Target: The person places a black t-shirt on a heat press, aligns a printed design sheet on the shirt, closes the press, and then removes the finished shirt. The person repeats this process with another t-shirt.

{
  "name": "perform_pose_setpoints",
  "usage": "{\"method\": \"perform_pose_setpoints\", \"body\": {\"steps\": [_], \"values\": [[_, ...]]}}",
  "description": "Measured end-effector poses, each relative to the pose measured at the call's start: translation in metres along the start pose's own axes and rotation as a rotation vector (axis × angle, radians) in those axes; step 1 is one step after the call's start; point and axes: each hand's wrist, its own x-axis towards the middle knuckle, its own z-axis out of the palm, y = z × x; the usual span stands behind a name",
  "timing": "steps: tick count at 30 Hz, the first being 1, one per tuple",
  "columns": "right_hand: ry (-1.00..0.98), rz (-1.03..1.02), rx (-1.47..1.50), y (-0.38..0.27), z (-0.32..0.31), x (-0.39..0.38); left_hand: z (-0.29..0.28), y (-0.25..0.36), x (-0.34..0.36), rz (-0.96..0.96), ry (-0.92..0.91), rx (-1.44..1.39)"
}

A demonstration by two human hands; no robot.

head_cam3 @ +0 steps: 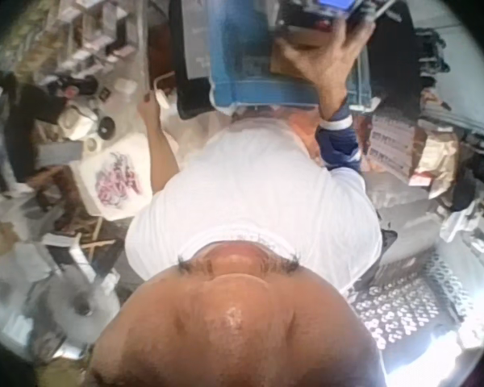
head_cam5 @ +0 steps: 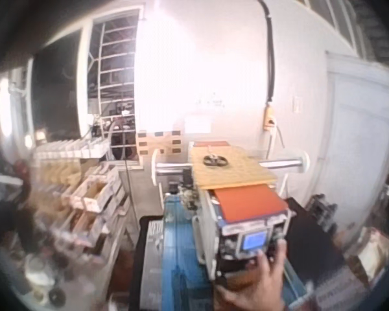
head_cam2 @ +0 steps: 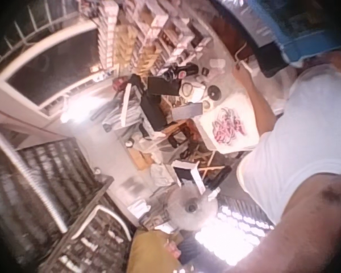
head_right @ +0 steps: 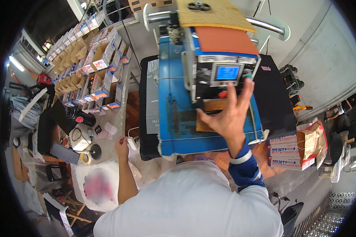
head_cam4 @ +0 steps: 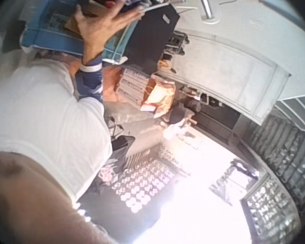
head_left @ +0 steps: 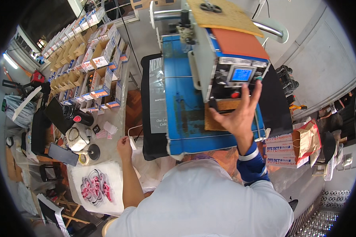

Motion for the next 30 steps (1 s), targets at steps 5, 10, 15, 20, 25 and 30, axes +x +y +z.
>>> {"method": "perform_pose_setpoints", "body": {"steps": [5, 10, 15, 20, 25, 30], "values": [[-0.123, 0.042, -0.062, -0.041, 0.025, -0.002, 0.003, 0.008, 0.009, 0.174, -0.003, 0.093], [-0.091, 0.052, 0.049, -0.069, 0.039, 0.001, -0.029, -0.008, 0.010, 0.220, 0.006, 0.101], [-0.065, 0.060, 0.064, -0.086, 0.048, -0.002, -0.063, 0.006, -0.003, 0.241, 0.133, 0.150], [-0.085, 0.122, 0.110, -0.098, 0.047, 0.000, -0.083, 0.096, -0.017, 0.308, 0.132, 0.058], [-0.092, 0.154, 0.256, -0.100, 0.030, 0.002, -0.075, 0.229, -0.094, 0.568, -1.265, -0.553], [-0.119, -0.068, 0.740, -0.037, -0.010, -0.006, 0.091, 0.301, -0.228, 0.422, -2.021, -0.096]]}}
